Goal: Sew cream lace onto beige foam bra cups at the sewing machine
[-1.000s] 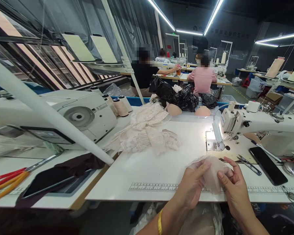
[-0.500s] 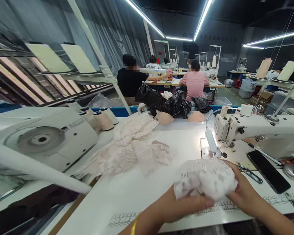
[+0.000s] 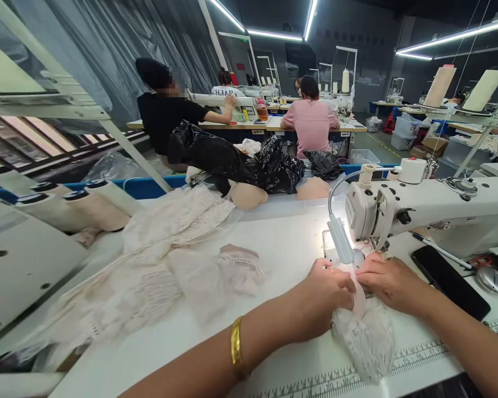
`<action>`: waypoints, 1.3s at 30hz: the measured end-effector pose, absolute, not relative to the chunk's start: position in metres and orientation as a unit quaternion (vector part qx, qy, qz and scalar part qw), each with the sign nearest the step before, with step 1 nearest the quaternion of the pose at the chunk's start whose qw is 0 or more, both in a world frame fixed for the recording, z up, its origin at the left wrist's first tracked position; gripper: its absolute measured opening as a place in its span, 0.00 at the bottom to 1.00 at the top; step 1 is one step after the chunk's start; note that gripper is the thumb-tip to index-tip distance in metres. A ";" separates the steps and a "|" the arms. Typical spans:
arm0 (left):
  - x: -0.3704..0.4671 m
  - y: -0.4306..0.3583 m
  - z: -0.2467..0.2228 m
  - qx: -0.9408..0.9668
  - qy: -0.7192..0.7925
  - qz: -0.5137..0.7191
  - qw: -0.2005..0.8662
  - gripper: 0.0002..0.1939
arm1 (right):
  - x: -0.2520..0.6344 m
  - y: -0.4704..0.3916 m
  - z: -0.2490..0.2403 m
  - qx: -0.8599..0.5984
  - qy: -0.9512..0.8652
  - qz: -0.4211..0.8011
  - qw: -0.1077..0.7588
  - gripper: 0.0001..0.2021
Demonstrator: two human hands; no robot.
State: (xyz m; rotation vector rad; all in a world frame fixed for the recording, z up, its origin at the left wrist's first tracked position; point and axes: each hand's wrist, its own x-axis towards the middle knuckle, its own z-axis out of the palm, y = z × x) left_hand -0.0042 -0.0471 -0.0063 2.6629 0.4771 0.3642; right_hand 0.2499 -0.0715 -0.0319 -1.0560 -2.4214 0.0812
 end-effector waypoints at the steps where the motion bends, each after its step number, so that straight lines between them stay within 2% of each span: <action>1: -0.004 -0.048 -0.009 0.952 0.179 0.138 0.204 0.18 | 0.251 -0.072 -0.031 -0.381 -0.894 0.039 0.233 0.17; 5: 0.000 -0.051 -0.014 0.949 0.193 0.159 0.193 0.17 | 0.252 -0.068 -0.029 -0.388 -0.897 0.053 0.203 0.17; 19: 0.001 -0.045 -0.008 0.946 0.188 0.165 0.206 0.11 | 0.255 -0.068 -0.032 -0.422 -0.889 -0.004 0.178 0.17; 39: 0.000 -0.032 0.005 0.953 0.177 0.138 0.202 0.10 | 0.258 -0.067 -0.041 -0.441 -0.881 -0.027 0.170 0.16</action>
